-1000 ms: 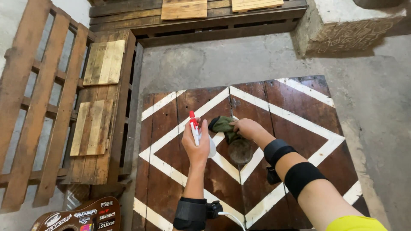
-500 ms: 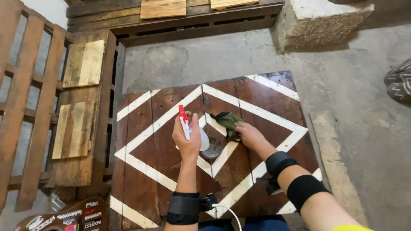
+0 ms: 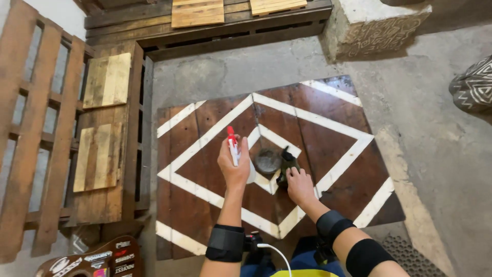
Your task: The person sprays a liquid onto a patterned wooden table and wipes it with a cloth. They then move to a carved wooden stool and wipe its surface with the same cloth.
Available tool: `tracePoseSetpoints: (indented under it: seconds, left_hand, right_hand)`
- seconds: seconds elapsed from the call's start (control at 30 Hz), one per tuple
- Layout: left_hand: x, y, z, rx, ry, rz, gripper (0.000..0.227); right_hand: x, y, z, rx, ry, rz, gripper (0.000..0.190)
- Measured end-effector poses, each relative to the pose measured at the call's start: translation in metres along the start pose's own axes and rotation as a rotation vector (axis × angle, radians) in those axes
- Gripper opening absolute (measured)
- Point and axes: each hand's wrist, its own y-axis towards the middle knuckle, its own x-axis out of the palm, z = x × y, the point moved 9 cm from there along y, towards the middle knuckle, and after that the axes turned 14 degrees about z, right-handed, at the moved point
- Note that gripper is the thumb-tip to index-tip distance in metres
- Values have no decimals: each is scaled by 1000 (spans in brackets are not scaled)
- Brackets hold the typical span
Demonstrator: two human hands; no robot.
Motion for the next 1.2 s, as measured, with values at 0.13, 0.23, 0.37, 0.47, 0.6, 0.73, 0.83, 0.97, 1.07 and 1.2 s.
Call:
tracePoseSetpoints:
  seconds: [0.13, 0.23, 0.37, 0.47, 0.6, 0.73, 0.83, 0.97, 1.07, 1.2]
  left_hand:
    - [-41, 8, -4, 21, -44, -18, 26]
    - [-68, 14, -7, 63, 30, -6, 25]
    - [-93, 23, -9, 100, 57, -3, 27]
    - [-109, 26, -21, 102, 71, -1, 28]
    - [-123, 27, -29, 114, 51, 0, 28]
    - [-129, 30, -30, 59, 86, 5, 28]
    - [-127, 34, -27, 117, 50, 7, 28]
    - [-130, 38, -29, 108, 51, 13, 26]
    - [-135, 39, -31, 100, 41, 21, 26]
    - [-144, 34, -40, -38, 119, 10, 26]
  right_hand:
    - [-1, -7, -48, 46, 43, -28, 45]
    - [13, -12, -77, 150, 23, -109, 32]
    - [35, -19, -114, 255, 21, -258, 27]
    - [59, -22, -137, 234, 44, -261, 24]
    - [68, -12, -167, 24, 113, -176, 15]
    - [65, 11, -196, -62, 289, -17, 13]
    - [63, 42, -202, -82, 272, 74, 14]
    - [47, 91, -193, -33, 259, 189, 19]
    - [43, 119, -180, -35, 147, 236, 34]
    - [106, 121, -162, -59, 139, 199, 67]
